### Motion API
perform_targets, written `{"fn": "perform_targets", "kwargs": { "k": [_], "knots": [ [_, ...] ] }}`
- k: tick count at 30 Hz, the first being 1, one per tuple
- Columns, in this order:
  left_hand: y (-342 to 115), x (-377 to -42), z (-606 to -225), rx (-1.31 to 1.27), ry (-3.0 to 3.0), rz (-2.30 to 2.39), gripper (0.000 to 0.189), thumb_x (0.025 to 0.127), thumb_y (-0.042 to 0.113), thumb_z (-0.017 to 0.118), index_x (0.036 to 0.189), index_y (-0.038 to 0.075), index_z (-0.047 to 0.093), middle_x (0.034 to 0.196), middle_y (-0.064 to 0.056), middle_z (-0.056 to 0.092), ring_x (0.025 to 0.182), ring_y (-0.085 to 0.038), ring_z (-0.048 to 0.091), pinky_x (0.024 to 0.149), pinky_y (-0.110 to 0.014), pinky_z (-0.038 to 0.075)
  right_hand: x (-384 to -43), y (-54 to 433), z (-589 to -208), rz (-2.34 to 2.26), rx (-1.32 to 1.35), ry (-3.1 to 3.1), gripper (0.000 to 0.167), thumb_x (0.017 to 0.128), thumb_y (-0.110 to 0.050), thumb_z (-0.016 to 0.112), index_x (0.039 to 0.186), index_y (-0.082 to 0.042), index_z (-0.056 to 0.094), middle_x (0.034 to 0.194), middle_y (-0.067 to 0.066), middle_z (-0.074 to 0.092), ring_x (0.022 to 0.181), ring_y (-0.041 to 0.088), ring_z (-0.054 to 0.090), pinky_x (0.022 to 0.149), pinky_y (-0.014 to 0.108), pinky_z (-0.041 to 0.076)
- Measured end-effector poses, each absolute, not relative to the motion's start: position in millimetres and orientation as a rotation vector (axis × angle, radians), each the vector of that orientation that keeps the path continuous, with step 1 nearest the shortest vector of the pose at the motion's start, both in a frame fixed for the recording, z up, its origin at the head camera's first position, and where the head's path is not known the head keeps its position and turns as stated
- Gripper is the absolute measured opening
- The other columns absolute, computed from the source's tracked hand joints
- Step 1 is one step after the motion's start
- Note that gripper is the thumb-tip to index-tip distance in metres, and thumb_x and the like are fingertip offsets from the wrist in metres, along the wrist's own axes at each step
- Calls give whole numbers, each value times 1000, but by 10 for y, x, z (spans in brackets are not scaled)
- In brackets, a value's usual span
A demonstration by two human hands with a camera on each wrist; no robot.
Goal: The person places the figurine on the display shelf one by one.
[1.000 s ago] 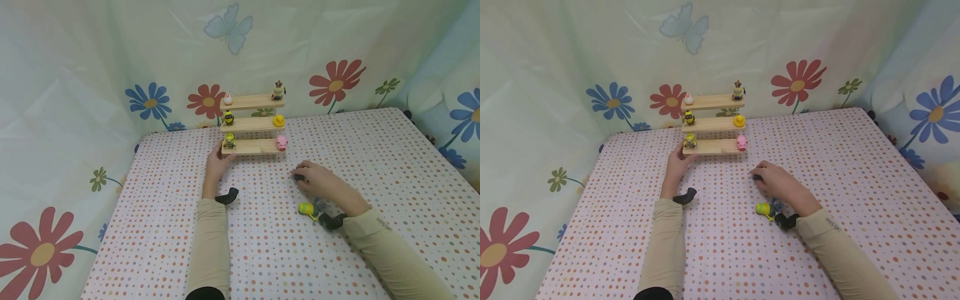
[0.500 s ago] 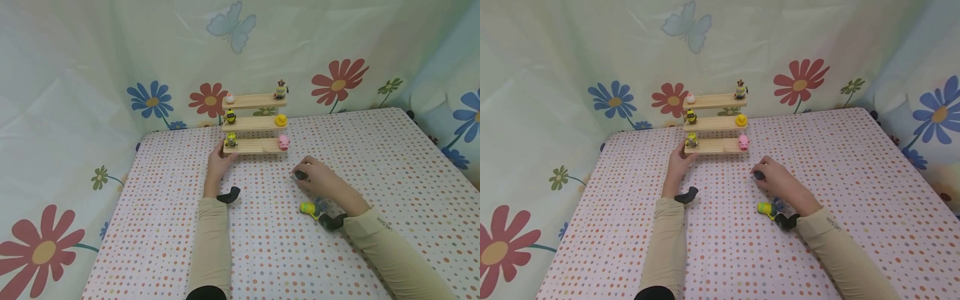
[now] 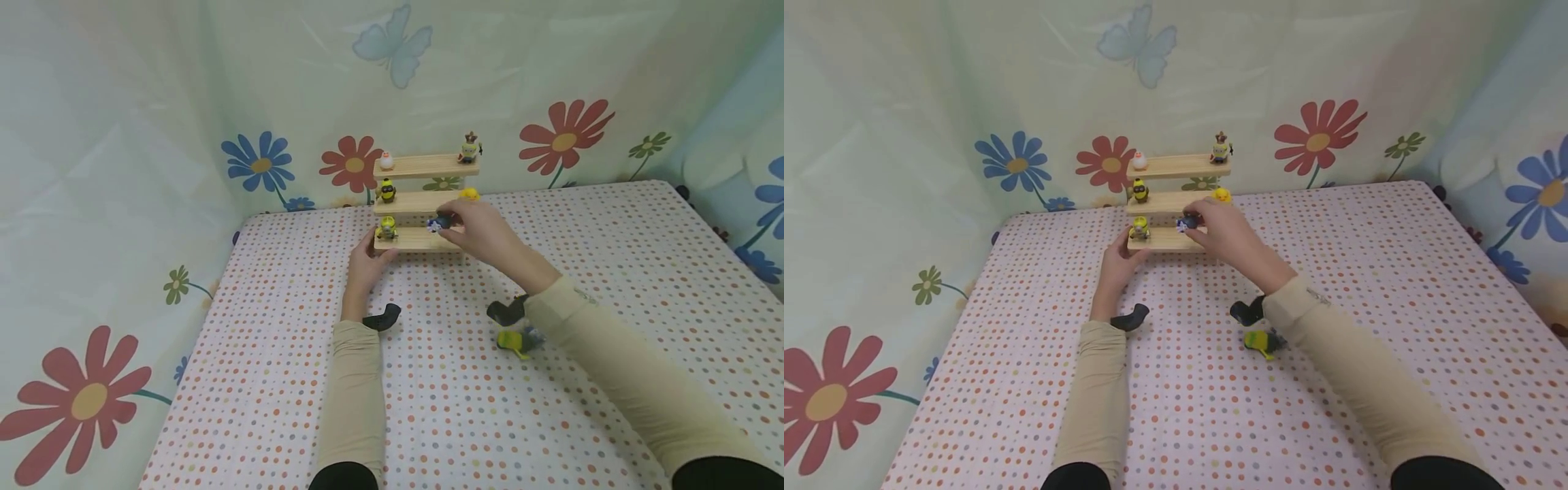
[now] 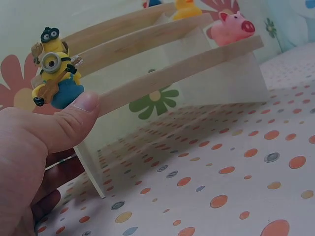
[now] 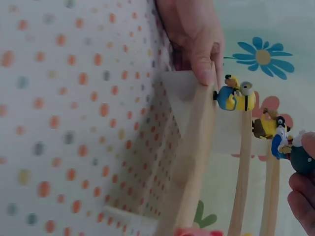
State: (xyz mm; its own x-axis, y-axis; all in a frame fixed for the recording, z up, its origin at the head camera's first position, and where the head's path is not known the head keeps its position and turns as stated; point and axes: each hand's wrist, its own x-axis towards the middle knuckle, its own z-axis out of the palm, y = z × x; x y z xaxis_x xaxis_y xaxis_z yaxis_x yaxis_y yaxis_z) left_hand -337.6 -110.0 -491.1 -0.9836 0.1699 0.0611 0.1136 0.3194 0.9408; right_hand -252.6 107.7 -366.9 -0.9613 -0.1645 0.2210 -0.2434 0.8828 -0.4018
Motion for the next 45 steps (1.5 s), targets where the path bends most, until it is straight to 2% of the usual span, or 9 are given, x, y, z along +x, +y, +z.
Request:
{"fn": "perform_targets", "kwargs": {
  "k": [7,17,24,32,38,42,45],
  "knots": [
    [-1060,-3359,-4924,280,2444,1823,86,77,42,75,149,18,33,153,-4,35,138,-21,37,114,-33,33,-3070,975,-3523,565,370,-2913,42,86,-15,71,124,0,61,110,18,63,97,29,62,82,39,53],
    [-1018,-3365,-4952,309,2465,1815,85,78,40,76,149,18,33,151,-4,38,135,-22,42,111,-34,38,-3358,954,-3479,447,385,-2997,41,89,-12,65,128,-2,58,115,20,64,103,30,63,87,42,53],
    [-1042,-3371,-4924,296,2478,1818,85,78,40,76,149,19,34,150,-4,40,134,-22,44,110,-35,38,-3426,886,-3444,504,373,-3018,45,90,-12,65,133,-4,54,125,18,61,111,31,61,93,43,51],
    [-1082,-3379,-4936,303,2473,1813,86,78,41,75,149,16,33,153,-5,35,139,-22,37,113,-34,34,-3447,805,-3475,565,371,-3025,45,91,-12,64,135,-5,52,128,17,57,111,30,59,93,42,51],
    [-1102,-3390,-4936,304,2492,1821,85,78,39,75,149,16,33,152,-5,37,137,-22,39,113,-34,35,-3460,796,-3473,565,392,-3018,51,92,-15,63,140,-8,46,136,17,53,115,32,57,96,44,49],
    [-1107,-3398,-4931,291,2504,1808,86,78,40,75,149,17,33,152,-4,37,137,-23,40,112,-34,35,-3377,840,-3416,602,389,-2999,57,92,-14,62,144,-8,39,140,18,48,121,35,52,100,48,46],
    [-1107,-3405,-4917,286,2513,1803,86,78,41,75,149,16,33,152,-5,37,137,-23,40,113,-34,35,-3182,947,-3373,630,372,-2913,54,92,-11,62,142,-8,43,137,19,50,119,36,53,98,50,47]
  ]
}}
